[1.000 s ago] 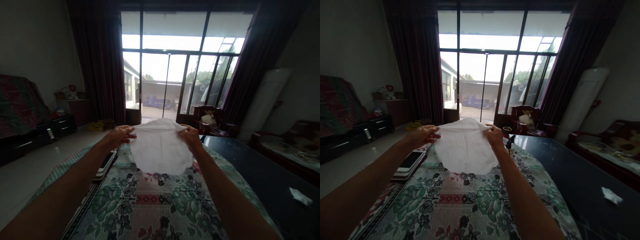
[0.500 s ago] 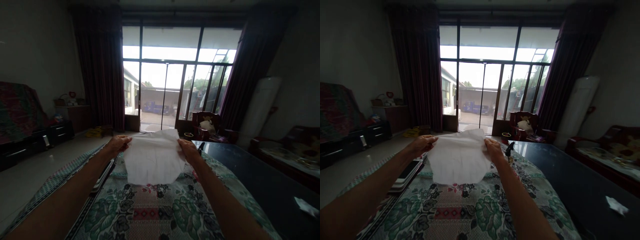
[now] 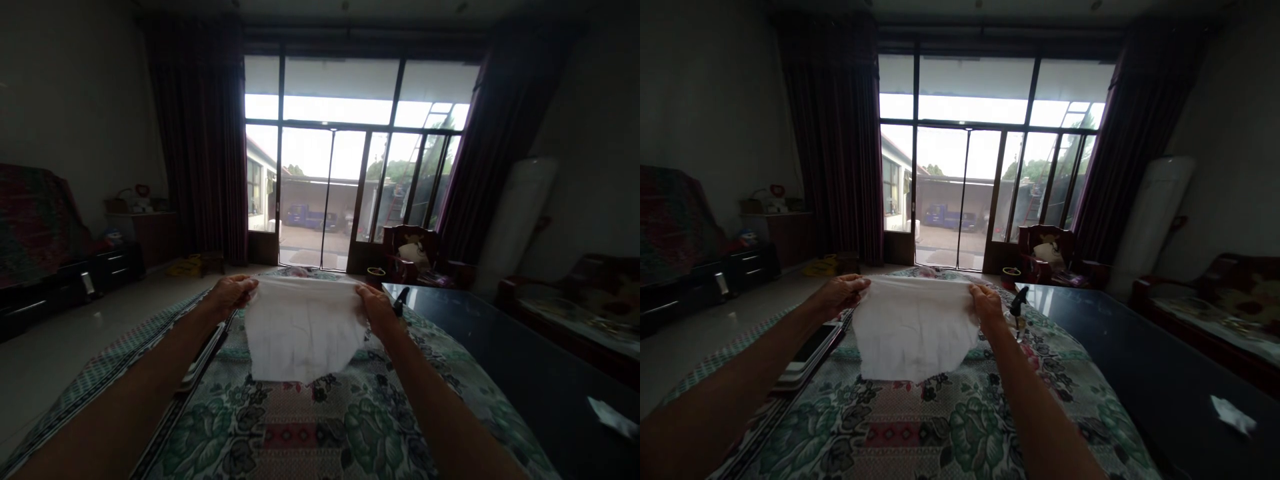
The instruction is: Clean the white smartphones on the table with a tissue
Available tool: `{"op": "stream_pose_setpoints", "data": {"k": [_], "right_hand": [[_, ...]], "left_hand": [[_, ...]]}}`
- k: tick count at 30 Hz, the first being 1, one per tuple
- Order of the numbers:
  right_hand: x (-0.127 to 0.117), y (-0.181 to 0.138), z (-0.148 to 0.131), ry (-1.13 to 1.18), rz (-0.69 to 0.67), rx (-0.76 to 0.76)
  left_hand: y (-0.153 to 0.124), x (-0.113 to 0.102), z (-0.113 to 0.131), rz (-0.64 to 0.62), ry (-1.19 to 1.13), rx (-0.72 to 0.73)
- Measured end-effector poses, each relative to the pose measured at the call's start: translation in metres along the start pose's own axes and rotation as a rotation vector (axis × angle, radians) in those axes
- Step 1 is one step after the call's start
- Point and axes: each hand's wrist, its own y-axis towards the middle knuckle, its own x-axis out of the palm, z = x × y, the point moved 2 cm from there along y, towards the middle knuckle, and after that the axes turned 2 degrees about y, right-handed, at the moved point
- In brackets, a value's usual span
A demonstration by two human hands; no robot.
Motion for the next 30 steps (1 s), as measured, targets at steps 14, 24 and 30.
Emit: {"op": "stream_pose_setpoints", "data": {"k": [14, 24, 30], "right_hand": [[0.044, -0.02, -0.046, -0.609, -0.089, -0.806], [0.064, -0.027, -0.053, -0.387, -0.276, -0.471], [0.043, 0.015, -0.026, -0.151, -0.07, -0.25]], "left_hand": [[-0.024, 0.057, 0.053, -0.13, 0.138, 0.259], [-0.04, 0.027, -0.044, -0.688, 0.425, -0.005], [-0.013, 0.003, -0.062, -0.346, 0.399, -0.014]]}}
